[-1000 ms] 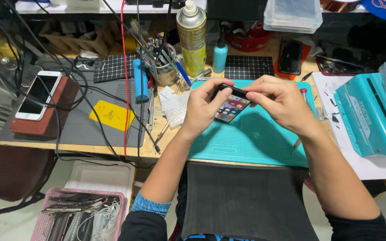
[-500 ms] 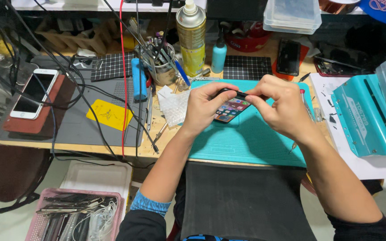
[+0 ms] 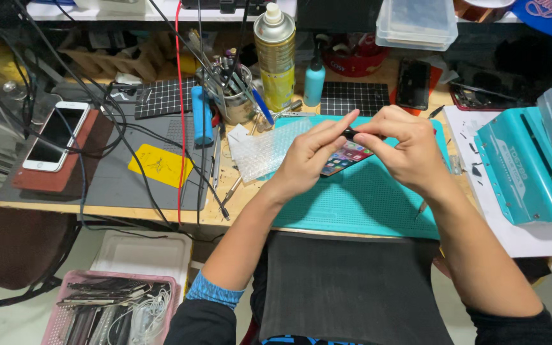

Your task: The person unwraps a smartphone from bubble wrap, powers it on and navigates its settings. They then pry open the phone's screen with a metal tool, lift the display off the body, and press the screen back into place while testing the device.

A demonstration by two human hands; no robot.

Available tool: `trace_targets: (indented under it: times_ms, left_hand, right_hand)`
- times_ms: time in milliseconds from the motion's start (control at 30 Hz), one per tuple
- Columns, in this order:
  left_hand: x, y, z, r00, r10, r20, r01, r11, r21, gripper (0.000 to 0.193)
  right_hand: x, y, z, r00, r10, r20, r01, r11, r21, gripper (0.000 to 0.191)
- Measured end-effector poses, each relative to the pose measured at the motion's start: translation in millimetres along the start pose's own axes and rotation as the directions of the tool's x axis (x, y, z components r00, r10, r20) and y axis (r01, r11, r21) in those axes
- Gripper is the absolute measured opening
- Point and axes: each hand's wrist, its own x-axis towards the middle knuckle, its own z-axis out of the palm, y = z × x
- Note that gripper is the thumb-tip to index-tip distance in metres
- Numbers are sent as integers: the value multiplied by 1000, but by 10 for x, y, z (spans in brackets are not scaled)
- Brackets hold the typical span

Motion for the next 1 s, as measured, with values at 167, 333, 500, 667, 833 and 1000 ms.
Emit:
trace_targets:
  times_ms: [167,333,500,667,833,1000]
  left_hand:
    - [-21,-97,-100,995,-64,77,58,995,76,36]
    - [68,-166,-94,988,-132,84,107,962,251,27]
    - [146,-148,-42,973,142,183,-227,742,631,19]
    - [97,-185,189,969,167,184,-248,691,678,19]
    - [-36,-193,271,963,267,24,-197,648,736,15]
    - [-115,-198,207,971,238,-25,-161,727,667,15]
  right_hand:
    - [0,-48,-209,984,-84,158,109,982,-156,23]
    - [-69,-8,-283,975,-153,160,186,959,-214,18]
    - [-250,173,-279,987,81,139,-55,981,-184,13]
    - [-493,308,-250,958,250,141,-229,962,-150,13]
    - [-611,385,-222,953,271,136,-254,959,-127,13]
    - [-610,434,-176,983,132,124,-118,986,-116,10]
